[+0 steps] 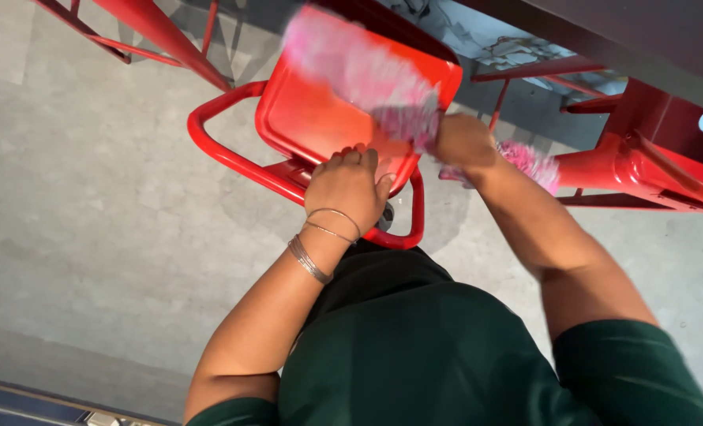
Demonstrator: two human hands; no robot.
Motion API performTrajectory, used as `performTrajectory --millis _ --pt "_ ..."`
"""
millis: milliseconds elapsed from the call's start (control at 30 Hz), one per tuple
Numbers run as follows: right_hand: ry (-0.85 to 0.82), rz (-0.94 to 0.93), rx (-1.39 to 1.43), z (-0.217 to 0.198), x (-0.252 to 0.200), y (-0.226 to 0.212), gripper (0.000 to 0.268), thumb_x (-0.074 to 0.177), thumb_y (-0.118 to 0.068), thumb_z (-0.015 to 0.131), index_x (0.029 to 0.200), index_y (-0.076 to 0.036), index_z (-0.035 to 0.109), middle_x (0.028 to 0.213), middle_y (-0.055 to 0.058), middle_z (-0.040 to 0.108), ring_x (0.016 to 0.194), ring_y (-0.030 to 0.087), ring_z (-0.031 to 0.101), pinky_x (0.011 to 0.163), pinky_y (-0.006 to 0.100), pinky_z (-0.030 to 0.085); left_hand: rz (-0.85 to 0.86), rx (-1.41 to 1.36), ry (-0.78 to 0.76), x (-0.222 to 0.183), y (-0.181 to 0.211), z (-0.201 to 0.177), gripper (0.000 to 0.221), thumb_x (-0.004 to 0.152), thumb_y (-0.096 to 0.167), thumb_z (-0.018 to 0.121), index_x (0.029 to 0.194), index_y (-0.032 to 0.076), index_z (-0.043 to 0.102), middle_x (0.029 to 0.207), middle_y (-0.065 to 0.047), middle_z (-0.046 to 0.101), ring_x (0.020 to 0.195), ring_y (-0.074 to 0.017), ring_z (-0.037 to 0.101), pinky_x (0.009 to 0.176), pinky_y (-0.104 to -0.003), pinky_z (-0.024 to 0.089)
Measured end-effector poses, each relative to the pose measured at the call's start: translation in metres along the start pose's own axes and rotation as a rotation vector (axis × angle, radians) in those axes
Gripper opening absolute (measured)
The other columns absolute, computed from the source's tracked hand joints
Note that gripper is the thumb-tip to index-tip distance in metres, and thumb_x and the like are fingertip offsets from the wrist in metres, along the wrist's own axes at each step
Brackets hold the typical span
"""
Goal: The person wipes down a red metal stool and a black countertop using a duster and a cloth with spray liquid.
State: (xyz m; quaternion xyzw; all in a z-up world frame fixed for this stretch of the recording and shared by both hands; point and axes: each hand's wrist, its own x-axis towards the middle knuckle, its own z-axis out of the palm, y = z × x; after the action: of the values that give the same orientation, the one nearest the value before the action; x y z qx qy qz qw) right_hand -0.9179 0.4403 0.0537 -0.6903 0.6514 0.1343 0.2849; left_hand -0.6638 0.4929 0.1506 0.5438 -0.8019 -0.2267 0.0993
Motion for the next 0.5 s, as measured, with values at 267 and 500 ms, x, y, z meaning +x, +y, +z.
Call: performTrajectory --millis 267,500 --pt "-0.135 -0.197 -0.094 0.01 -0.034 -0.053 0.042 0.081 -0.036 0.072 0.109 -0.005 0.069 0.096 0.021 0.072 0.09 0.042 0.069 0.076 0.053 0.055 0.076 -0.156 0.156 -0.005 -0.001 -0.006 0.035 0.087 0.034 0.073 0.106 0.006 0.065 0.09 -0.012 0.067 0.087 -0.0345 0.065 0.081 -0.047 0.052" --pt "0.107 -0.092 -0.086 -0.004 0.027 -0.025 0.047 0.07 -0.026 0.073 0.111 -0.001 0.069 0.095 0.02 0.074 0.09 0.039 0.073 0.074 0.048 0.059 0.071 -0.185 0.164 -0.008 -0.001 -0.004 0.036 0.088 0.036 0.074 0.106 0.006 0.066 0.086 -0.013 0.067 0.081 -0.0354 0.065 0.077 -0.047 0.051"
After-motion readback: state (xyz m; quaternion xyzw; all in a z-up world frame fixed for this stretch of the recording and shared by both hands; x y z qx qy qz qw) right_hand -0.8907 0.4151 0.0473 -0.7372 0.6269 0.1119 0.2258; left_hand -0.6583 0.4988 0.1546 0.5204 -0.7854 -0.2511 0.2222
